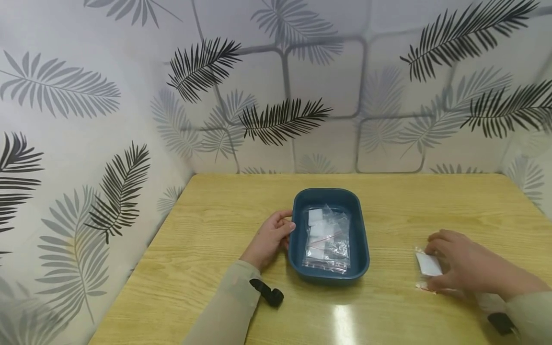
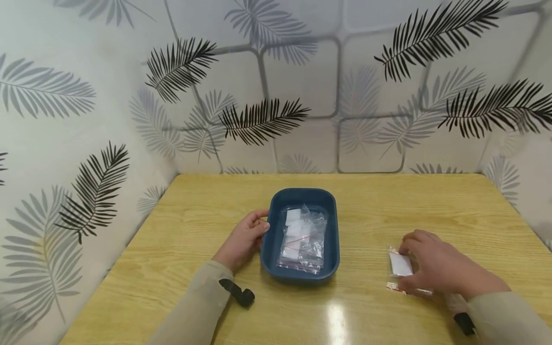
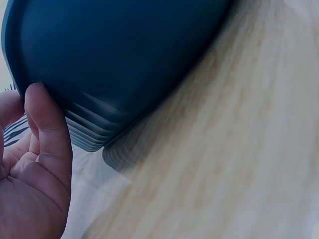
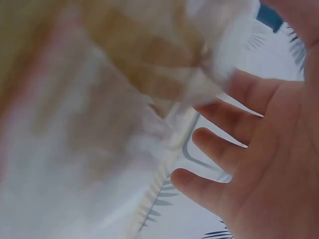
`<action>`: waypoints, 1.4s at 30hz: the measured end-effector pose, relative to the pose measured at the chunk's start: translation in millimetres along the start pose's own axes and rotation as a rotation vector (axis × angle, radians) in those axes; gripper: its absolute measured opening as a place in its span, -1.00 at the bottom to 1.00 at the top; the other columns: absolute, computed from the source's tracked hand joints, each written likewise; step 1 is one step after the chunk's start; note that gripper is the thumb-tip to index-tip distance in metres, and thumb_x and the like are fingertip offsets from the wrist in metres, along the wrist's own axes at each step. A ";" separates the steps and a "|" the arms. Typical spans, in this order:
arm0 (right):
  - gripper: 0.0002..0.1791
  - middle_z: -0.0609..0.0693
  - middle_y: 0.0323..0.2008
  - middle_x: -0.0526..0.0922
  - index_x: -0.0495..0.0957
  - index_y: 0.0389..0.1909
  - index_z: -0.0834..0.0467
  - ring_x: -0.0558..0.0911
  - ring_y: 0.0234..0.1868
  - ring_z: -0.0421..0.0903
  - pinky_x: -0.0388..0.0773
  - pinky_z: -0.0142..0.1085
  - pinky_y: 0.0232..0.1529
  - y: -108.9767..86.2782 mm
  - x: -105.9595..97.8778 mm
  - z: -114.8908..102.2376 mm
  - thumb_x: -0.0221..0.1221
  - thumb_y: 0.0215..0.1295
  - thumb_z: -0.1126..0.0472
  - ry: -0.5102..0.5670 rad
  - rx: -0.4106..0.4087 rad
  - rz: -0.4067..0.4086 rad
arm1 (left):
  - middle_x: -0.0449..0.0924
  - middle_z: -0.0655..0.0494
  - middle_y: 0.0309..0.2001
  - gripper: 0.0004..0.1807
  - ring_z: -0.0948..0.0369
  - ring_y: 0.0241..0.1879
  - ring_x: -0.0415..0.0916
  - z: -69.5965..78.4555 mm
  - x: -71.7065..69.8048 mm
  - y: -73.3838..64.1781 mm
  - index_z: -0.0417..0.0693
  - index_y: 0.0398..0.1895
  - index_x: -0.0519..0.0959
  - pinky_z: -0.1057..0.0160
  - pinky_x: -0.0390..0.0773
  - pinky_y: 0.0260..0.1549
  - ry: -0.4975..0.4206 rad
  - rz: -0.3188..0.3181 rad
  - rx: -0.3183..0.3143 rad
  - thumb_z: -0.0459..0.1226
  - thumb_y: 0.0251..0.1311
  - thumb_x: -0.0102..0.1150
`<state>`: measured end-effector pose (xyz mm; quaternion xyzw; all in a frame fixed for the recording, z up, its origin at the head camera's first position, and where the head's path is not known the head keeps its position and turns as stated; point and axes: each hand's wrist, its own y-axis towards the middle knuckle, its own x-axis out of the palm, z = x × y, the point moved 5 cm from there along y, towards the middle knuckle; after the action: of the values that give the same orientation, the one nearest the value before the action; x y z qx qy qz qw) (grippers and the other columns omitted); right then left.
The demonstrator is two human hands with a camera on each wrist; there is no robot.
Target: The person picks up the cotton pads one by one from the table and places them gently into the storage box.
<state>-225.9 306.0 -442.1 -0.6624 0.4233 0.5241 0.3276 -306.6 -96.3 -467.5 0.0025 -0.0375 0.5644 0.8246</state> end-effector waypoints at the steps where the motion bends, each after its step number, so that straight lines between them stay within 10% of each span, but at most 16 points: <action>1: -0.24 0.22 0.13 0.53 0.64 -0.09 0.08 0.49 0.14 0.29 0.46 0.23 0.09 -0.1 -0.3 0.4 0.53 -0.22 -0.35 0.001 0.000 -0.005 | 0.53 -0.05 -0.21 -0.50 0.19 -0.46 0.51 0.0 0.3 -0.1 -0.20 0.43 0.31 0.26 0.56 -0.47 0.001 -0.001 0.001 -0.30 0.49 0.07; 42: -0.47 0.14 0.03 0.54 0.58 -0.20 0.08 0.53 0.07 0.19 0.48 0.13 0.06 28.6 -27.5 -32.4 0.59 -0.16 -0.03 -0.020 -0.188 0.196 | 0.56 -0.09 -0.18 -0.50 0.17 -0.44 0.53 -3.1 -0.2 1.2 -0.16 0.43 0.32 0.25 0.58 -0.46 0.014 -0.006 0.008 -0.28 0.49 0.08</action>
<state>-240.8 271.3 -407.5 -0.6402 0.4318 0.5977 0.2154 -307.6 -96.0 -470.6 0.0021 -0.0293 0.5620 0.8266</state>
